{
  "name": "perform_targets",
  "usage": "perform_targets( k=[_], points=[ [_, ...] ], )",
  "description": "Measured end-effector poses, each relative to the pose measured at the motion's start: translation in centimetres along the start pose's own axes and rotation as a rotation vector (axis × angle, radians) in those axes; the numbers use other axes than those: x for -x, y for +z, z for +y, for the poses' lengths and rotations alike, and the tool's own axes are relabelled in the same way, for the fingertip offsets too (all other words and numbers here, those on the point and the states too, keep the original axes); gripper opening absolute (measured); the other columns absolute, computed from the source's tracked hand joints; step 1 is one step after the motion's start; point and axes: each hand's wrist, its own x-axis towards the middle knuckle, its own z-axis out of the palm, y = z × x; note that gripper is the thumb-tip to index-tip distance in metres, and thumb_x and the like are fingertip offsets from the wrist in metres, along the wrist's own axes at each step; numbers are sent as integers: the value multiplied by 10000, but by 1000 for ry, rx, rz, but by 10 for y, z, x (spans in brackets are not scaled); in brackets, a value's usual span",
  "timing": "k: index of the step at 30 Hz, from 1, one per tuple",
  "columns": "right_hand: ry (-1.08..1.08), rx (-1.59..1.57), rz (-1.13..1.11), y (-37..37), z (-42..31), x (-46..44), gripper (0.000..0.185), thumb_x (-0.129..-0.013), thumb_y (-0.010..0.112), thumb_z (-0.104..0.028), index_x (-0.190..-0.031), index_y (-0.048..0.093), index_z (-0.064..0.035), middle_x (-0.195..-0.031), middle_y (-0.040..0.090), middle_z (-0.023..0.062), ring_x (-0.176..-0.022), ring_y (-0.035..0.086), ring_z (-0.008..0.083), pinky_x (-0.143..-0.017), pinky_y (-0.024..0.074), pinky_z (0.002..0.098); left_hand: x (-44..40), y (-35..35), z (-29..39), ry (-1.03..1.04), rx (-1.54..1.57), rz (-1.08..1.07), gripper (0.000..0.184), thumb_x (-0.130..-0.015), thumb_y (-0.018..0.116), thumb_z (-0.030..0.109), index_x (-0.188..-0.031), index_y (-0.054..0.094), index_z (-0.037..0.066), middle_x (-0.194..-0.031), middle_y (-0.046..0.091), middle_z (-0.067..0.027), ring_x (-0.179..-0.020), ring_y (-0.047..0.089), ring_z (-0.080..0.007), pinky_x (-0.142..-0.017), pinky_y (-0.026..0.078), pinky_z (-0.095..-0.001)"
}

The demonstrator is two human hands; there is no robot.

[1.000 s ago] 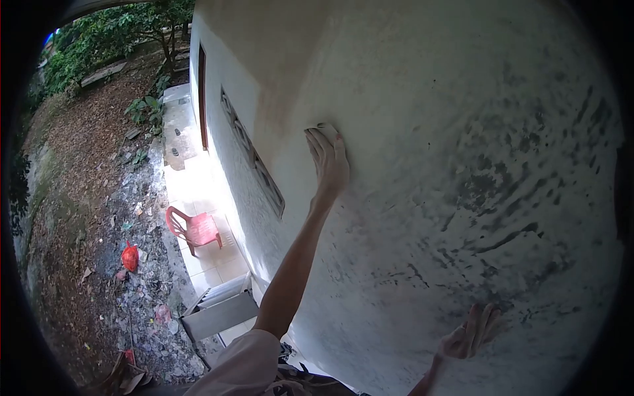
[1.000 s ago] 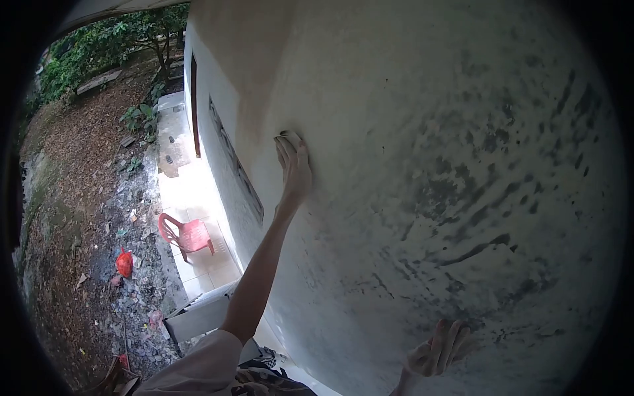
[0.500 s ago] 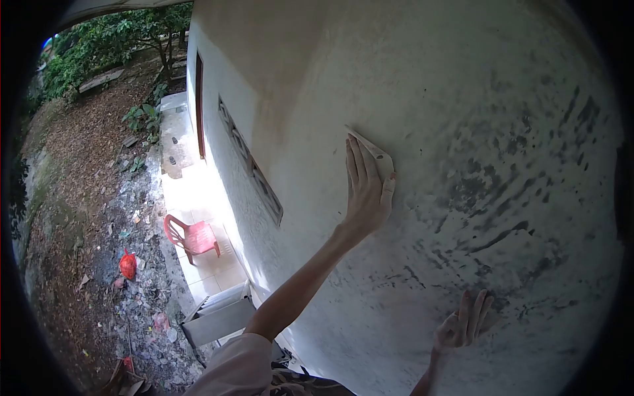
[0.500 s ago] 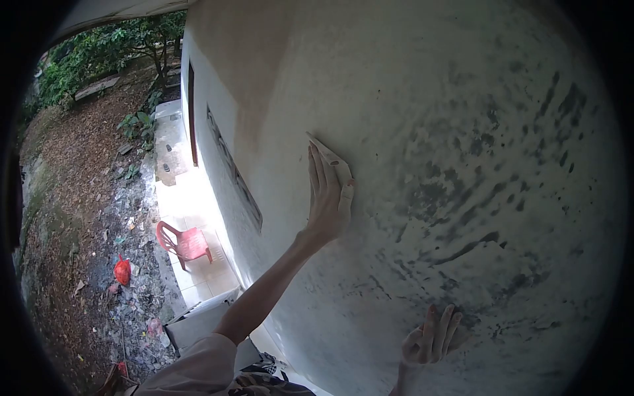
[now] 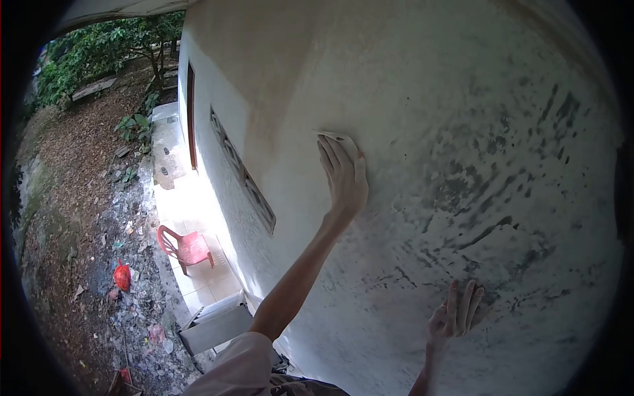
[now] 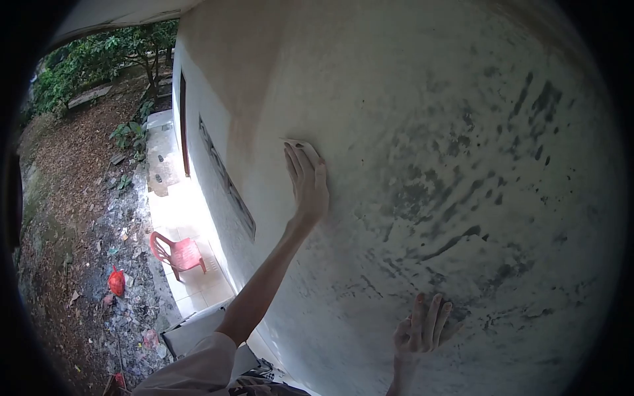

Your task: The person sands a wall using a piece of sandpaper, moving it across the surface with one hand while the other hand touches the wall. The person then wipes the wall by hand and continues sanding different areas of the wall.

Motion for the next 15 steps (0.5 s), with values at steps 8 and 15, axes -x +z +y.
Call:
perform_targets(
  k=[8, 15],
  points=[
    [-15, -1, -1, -2, -2, -3, 409, -903, 375, -118, -1195, 663, -115, -1329, 562, 140, -1330, 428, 317, -1139, 140, 562, -43, -17, -53, 59, -15, -9, 734, -1015, 267, 393, -1439, -21, -133, -1529, -76, -297, -1432, -69, -408, -1171, 38, -462],
    [-16, -6, 22, 1, 0, -1, 388, -938, 373, -153, -1195, 662, -138, -1333, 561, 125, -1332, 426, 304, -1143, 139, 556, -96, -20, -106, -228, 148, 107, 721, -1012, 233, 405, -1449, -6, -116, -1535, -51, -292, -1435, -55, -403, -1170, 26, -451]
  ],
)
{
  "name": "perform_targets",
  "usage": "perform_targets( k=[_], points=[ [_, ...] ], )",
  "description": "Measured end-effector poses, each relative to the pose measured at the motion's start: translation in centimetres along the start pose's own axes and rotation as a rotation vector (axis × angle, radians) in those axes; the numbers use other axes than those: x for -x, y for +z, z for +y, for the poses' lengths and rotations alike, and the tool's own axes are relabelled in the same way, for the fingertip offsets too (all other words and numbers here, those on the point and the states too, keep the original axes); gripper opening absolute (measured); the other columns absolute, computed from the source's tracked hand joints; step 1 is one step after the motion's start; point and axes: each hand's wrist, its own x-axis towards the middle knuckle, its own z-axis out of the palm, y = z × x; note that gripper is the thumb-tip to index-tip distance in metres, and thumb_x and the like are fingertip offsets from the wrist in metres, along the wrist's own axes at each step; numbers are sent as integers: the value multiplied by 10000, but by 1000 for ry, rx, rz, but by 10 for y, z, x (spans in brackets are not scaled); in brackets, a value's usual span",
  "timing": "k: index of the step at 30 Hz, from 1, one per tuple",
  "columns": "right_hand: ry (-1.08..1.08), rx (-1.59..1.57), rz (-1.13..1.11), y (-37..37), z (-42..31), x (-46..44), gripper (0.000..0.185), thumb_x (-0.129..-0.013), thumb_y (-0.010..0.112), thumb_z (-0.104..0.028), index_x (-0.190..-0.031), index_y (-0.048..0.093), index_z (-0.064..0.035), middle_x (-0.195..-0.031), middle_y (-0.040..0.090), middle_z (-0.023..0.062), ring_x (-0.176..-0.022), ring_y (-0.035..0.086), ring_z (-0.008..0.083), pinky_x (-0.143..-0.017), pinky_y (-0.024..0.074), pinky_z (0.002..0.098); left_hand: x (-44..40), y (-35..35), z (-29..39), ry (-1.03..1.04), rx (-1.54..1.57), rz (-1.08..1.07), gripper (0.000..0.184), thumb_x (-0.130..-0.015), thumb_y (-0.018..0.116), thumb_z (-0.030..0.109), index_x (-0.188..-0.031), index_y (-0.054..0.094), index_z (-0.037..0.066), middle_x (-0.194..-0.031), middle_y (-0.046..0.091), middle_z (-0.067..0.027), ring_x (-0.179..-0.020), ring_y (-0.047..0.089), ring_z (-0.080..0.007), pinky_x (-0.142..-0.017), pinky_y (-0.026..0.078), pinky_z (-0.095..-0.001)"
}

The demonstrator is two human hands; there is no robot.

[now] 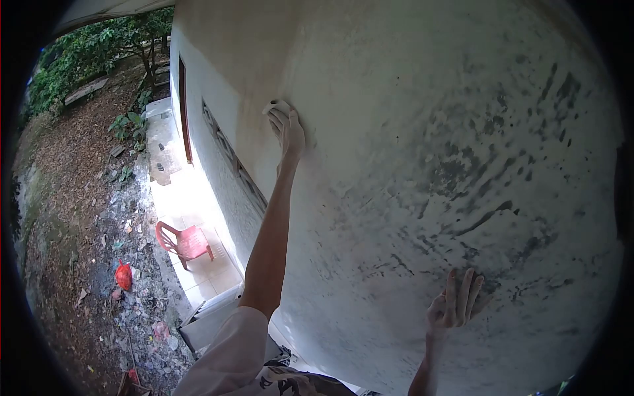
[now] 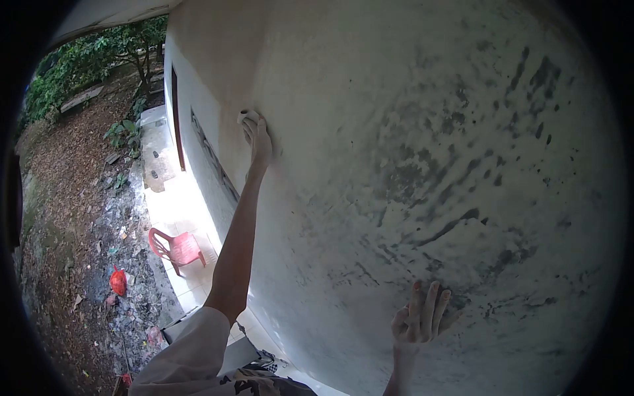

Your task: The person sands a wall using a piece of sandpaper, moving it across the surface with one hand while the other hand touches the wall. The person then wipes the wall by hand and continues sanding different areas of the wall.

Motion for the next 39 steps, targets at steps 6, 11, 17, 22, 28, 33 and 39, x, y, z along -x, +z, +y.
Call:
perform_targets(
  k=[6, 11, 17, 22, 28, 33, 39],
  points=[
    [17, -3, -37, -5, -4, -3, 390, -938, 370, -146, -1203, 656, -136, -1334, 560, 118, -1330, 429, 300, -1146, 144, 546, 162, 25, 101, 577, -180, -203, 766, -1009, 274, 415, -1426, -20, -155, -1518, -86, -317, -1421, -75, -445, -1155, 43, -529],
    [37, -61, -30, -3, 0, 4, 421, -861, 412, -84, -1197, 660, -133, -1315, 578, 113, -1328, 433, 304, -1147, 142, 547, 123, 13, 76, 602, -161, -217, 771, -1008, 238, 452, -1442, -40, -122, -1525, -86, -302, -1425, -74, -434, -1157, 57, -521],
    [46, -92, -7, 1, -1, 3, 451, -810, 417, -60, -1173, 674, -136, -1302, 589, 107, -1332, 429, 297, -1153, 133, 546, 18, -2, 15, 226, -50, -78, 711, -1017, 244, 396, -1461, -41, -81, -1547, -87, -253, -1438, -90, -380, -1171, 15, -450],
    [40, -90, -6, -1, -1, 0, 475, -786, 411, -50, -1173, 673, -138, -1307, 585, 109, -1334, 426, 294, -1153, 129, 556, 84, 10, 60, 234, -72, -169, 719, -1014, 272, 371, -1455, -56, -91, -1540, -101, -270, -1433, -119, -388, -1170, 1, -454],
    [21, -69, -43, -7, -1, -1, 466, -816, 389, -67, -1182, 668, -144, -1310, 583, 106, -1339, 420, 291, -1153, 122, 561, 163, 10, 98, 516, -161, -331, 744, -1013, 293, 371, -1448, -95, -91, -1527, -144, -279, -1426, -127, -407, -1165, 25, -490],
    [13, -61, -49, -6, 1, 1, 412, -896, 371, -129, -1186, 663, -157, -1306, 587, 94, -1341, 416, 283, -1156, 115, 561, 71, 6, 66, 287, -35, -189, 753, -1013, 292, 402, -1457, -91, -70, -1540, -124, -256, -1436, -120, -373, -1171, 14, -456],
    [5, -73, -33, -3, 1, 2, 377, -946, 369, -197, -1184, 659, -170, -1309, 586, 74, -1340, 417, 270, -1159, 116, 559, 55, 8, 64, 151, 8, -150, 765, -1008, 279, 422, -1453, -80, -87, -1536, -120, -269, -1434, -112, -384, -1169, 12, -456]
  ],
)
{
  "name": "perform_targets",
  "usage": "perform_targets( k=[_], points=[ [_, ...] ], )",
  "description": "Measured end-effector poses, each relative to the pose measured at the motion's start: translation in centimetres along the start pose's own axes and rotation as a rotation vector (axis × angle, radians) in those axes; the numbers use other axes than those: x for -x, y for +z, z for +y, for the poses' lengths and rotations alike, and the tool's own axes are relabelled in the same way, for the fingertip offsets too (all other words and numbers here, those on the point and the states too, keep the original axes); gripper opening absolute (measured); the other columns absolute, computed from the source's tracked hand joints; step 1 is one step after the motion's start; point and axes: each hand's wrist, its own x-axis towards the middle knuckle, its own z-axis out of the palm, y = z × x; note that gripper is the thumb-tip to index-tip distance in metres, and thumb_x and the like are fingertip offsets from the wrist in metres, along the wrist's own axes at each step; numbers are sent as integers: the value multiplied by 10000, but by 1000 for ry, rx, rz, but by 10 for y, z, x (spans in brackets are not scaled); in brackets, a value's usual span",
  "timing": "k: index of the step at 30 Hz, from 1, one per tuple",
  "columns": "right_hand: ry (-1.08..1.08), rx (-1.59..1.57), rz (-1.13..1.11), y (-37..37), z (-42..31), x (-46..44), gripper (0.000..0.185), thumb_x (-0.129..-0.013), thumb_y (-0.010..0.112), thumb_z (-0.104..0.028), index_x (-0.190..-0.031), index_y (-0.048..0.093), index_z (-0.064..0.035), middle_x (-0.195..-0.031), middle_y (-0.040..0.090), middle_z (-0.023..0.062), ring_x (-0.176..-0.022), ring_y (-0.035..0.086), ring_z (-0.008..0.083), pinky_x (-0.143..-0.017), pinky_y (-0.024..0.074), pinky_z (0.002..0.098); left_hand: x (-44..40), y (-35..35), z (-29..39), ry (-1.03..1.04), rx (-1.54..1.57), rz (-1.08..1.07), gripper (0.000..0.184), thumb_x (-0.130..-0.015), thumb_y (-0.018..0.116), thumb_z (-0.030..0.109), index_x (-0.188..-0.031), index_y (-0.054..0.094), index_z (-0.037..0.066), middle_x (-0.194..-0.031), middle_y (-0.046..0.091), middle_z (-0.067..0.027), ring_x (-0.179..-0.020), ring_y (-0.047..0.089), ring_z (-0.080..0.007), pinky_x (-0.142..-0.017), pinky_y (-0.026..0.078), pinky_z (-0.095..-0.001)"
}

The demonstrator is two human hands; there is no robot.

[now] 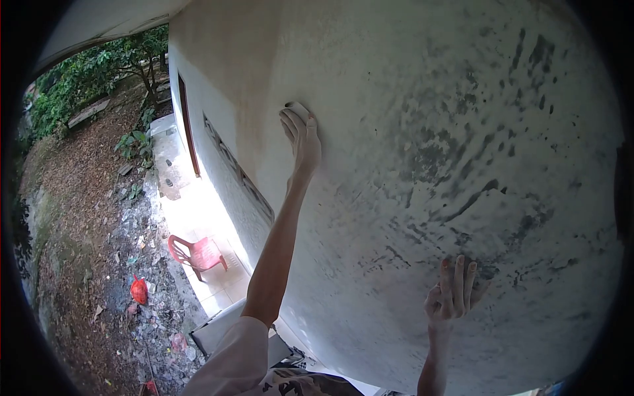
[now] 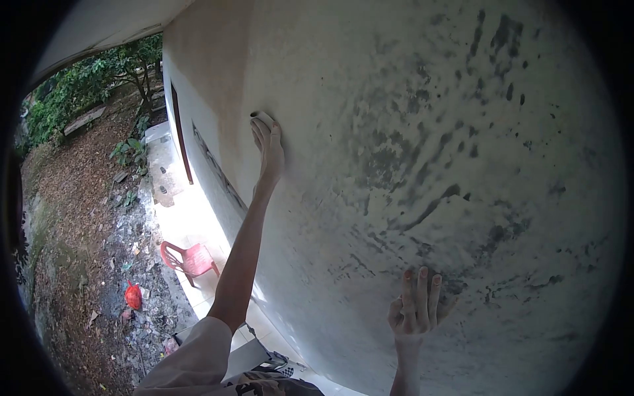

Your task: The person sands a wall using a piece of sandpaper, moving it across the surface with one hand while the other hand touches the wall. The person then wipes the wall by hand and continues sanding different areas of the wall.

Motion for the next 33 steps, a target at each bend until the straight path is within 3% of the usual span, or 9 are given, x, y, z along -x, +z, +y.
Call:
perform_targets(
  k=[4, 5, 8, 17, 19, 23, 26, 30, 33],
  points=[
    [-1, -18, 5, -2, 0, -1, 378, -944, 369, -184, -1186, 659, -166, -1309, 587, 68, -1337, 422, 267, -1159, 120, 558, 88, 27, 67, 302, -245, -153, 744, -1009, 308, 352, -1435, -65, -131, -1517, -146, -300, -1424, -131, -413, -1162, 25, -498],
    [0, -18, -1, -3, -1, -1, 377, -945, 369, -185, -1184, 660, -165, -1306, 588, 69, -1335, 425, 267, -1159, 122, 557, 95, 29, 70, 409, -269, -159, 739, -1010, 311, 339, -1432, -66, -136, -1515, -152, -302, -1423, -137, -414, -1160, 26, -505],
    [-3, -20, 7, -3, 0, -4, 379, -942, 369, -180, -1178, 665, -162, -1297, 595, 73, -1330, 432, 268, -1157, 127, 556, 70, 13, 58, 450, -317, -227, 737, -1013, 301, 352, -1440, -75, -116, -1519, -151, -295, -1425, -138, -406, -1163, 25, -496],
    [4, -34, -3, -4, 1, 0, 377, -941, 374, -196, -1167, 673, -152, -1280, 607, 80, -1317, 449, 276, -1149, 142, 569, -57, -18, -13, -45, 12, 1, 739, -1011, 256, 415, -1461, -81, -65, -1539, -139, -254, -1435, -135, -365, -1173, -8, -442],
    [-1, -38, 15, -3, 1, -1, 380, -935, 373, -191, -1165, 673, -152, -1280, 607, 81, -1316, 450, 279, -1148, 142, 572, -27, -4, 8, 13, 12, -12, 745, -1008, 274, 393, -1449, -72, -97, -1532, -142, -272, -1433, -141, -371, -1171, -21, -443],
    [-3, -35, 39, -1, -1, -2, 391, -914, 375, -163, -1167, 673, -155, -1284, 604, 85, -1318, 446, 283, -1147, 141, 575, 75, 23, 71, 358, -309, -186, 749, -1009, 300, 370, -1432, -49, -141, -1518, -133, -305, -1424, -131, -410, -1165, 3, -482],
    [13, -32, 37, -3, -1, -3, 377, -929, 389, -194, -1193, 657, -196, -1291, 602, 53, -1312, 457, 262, -1155, 136, 552, 76, 18, 62, 552, -292, -181, 733, -1016, 284, 371, -1438, -50, -127, -1517, -124, -309, -1425, -111, -420, -1163, 19, -496],
    [33, -15, 6, -4, -2, -1, 379, -920, 402, -192, -1204, 652, -213, -1295, 602, 36, -1306, 465, 254, -1158, 139, 540, 10, 3, 33, 315, -193, -74, 718, -1020, 273, 376, -1452, -50, -97, -1525, -121, -293, -1430, -98, -410, -1168, 24, -477],
    [10, -41, 16, -4, -2, -3, 413, -885, 395, -130, -1208, 650, -164, -1282, 606, 92, -1322, 444, 278, -1142, 138, 578, -51, -8, 1, 116, -73, 50, 726, -1018, 252, 408, -1459, -55, -80, -1538, -117, -267, -1437, -100, -381, -1173, 21, -444]
  ],
)
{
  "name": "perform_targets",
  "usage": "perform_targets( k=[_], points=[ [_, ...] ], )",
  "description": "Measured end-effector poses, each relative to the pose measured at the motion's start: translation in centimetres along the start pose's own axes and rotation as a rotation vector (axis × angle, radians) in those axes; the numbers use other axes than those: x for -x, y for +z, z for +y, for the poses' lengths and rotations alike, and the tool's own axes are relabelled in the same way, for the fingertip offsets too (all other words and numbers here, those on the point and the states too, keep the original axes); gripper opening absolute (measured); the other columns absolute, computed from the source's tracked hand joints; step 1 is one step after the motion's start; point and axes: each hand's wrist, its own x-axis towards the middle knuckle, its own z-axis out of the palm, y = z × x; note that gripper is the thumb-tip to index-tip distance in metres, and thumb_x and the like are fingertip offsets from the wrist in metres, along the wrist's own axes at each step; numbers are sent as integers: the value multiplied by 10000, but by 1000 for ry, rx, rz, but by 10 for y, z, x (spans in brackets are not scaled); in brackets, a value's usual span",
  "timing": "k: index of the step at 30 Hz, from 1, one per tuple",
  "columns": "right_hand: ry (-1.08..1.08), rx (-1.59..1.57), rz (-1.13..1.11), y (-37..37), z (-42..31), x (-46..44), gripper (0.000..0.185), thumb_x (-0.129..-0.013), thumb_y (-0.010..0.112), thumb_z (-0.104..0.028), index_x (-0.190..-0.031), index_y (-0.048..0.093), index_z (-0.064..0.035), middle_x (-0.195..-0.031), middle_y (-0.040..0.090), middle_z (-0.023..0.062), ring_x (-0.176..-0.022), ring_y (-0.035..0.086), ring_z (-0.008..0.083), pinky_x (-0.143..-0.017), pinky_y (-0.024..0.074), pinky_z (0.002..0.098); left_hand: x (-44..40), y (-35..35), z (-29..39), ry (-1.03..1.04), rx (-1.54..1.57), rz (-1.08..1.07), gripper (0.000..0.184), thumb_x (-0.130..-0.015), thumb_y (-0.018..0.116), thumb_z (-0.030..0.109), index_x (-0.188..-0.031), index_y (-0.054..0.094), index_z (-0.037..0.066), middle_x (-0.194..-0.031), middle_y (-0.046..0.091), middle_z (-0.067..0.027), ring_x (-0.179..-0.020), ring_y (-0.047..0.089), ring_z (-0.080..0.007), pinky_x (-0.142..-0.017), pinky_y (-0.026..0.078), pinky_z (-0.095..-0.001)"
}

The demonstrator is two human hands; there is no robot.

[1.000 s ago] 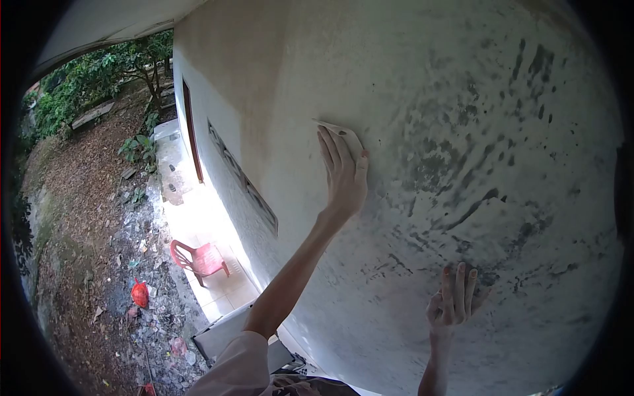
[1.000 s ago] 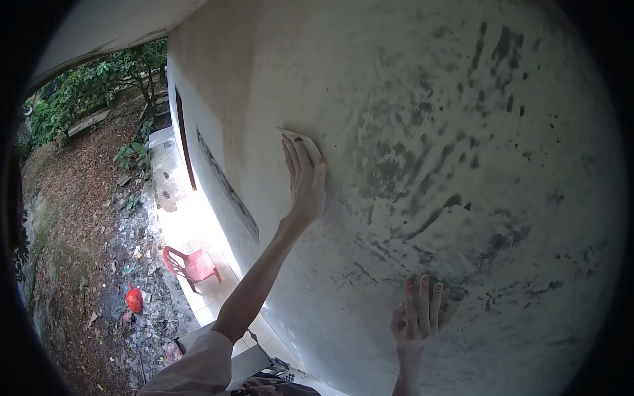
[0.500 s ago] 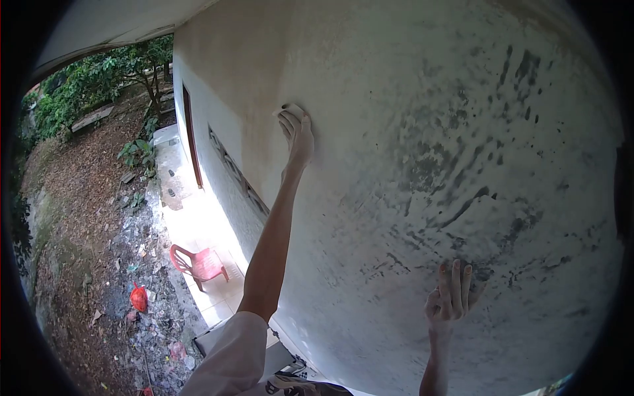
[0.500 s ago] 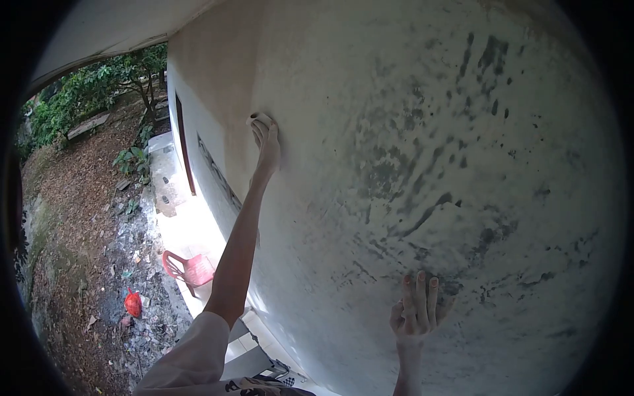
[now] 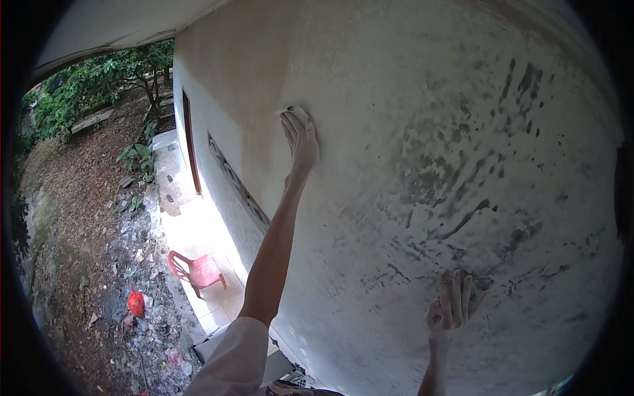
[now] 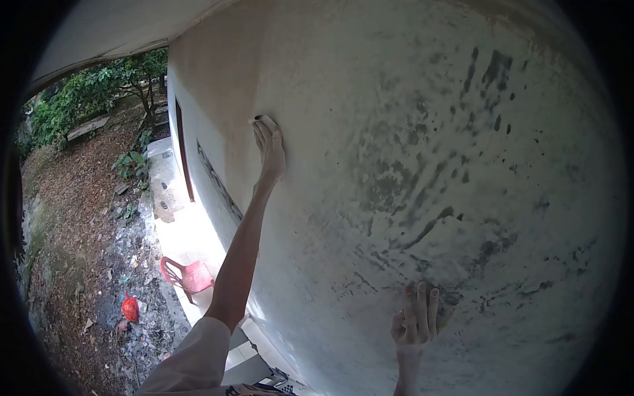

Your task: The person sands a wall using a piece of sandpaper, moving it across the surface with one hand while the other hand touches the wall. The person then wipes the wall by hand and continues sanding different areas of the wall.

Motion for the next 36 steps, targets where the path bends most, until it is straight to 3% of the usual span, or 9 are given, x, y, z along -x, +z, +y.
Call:
perform_targets(
  k=[3, 9, 12, 14, 21, 25, 27, 33, 36],
  points=[
    [-3, -7, -16, -3, 1, -1, 409, -882, 403, -133, -1205, 653, -169, -1284, 605, 89, -1321, 446, 278, -1143, 133, 578, -3, -1, 8, -124, 96, 33, 738, -1015, 245, 426, -1460, -56, -79, -1543, -114, -256, -1441, -98, -364, -1174, 15, -432],
    [0, -9, -6, -1, 1, 2, 391, -890, 409, -151, -1186, 663, -166, -1286, 604, 86, -1313, 455, 282, -1141, 136, 582, 120, 19, 91, 340, -196, -229, 758, -1010, 285, 385, -1415, -27, -173, -1495, -135, -349, -1413, -123, -449, -1165, 34, -485],
    [3, -4, -39, -4, 1, 1, 386, -897, 406, -158, -1182, 665, -163, -1274, 611, 88, -1307, 461, 286, -1140, 145, 583, 109, 11, 76, 392, -222, -242, 715, -1015, 268, 366, -1452, -54, -99, -1526, -123, -294, -1436, -106, -387, -1169, 26, -456],
    [1, -1, -43, -3, 1, 1, 387, -899, 401, -158, -1182, 665, -161, -1270, 614, 86, -1308, 460, 284, -1139, 149, 584, 77, 2, 66, 219, -119, -243, 766, -1012, 270, 421, -1431, -33, -144, -1510, -153, -314, -1423, -140, -407, -1168, 19, -472],
    [3, -19, -26, -3, 1, 0, 373, -930, 387, -188, -1171, 670, -157, -1265, 619, 74, -1308, 461, 272, -1142, 151, 575, -24, -10, 11, -126, 80, -63, 774, -1005, 255, 444, -1452, -101, -78, -1539, -137, -257, -1437, -139, -354, -1173, -8, -442],
    [-1, -24, 2, 2, 3, 3, 373, -941, 380, -205, -1167, 672, -153, -1263, 620, 74, -1304, 467, 271, -1144, 149, 570, 67, 11, 63, 126, -85, -186, 776, -1005, 289, 410, -1434, -71, -127, -1523, -133, -296, -1429, -118, -401, -1168, 2, -466],
    [-4, -26, -6, -1, 3, 2, 377, -934, 380, -198, -1167, 672, -151, -1263, 620, 76, -1303, 468, 273, -1145, 144, 569, 125, 22, 86, 319, -173, -223, 748, -1012, 268, 428, -1467, -91, -45, -1539, -149, -250, -1438, -122, -370, -1168, 14, -455],
    [1, -55, -31, -2, 3, 4, 386, -908, 389, -163, -1171, 672, -144, -1266, 618, 82, -1298, 472, 283, -1144, 131, 572, 89, 8, 72, 227, -93, -227, 753, -1014, 295, 390, -1440, -60, -121, -1526, -133, -289, -1429, -113, -403, -1164, 18, -483],
    [15, -47, -26, -2, 2, 3, 380, -912, 394, -162, -1171, 672, -150, -1266, 619, 74, -1296, 475, 278, -1142, 140, 572, 20, 2, 19, 40, 10, -88, 759, -1012, 283, 427, -1460, -71, -73, -1546, -127, -242, -1438, -120, -363, -1170, 4, -454]
  ],
)
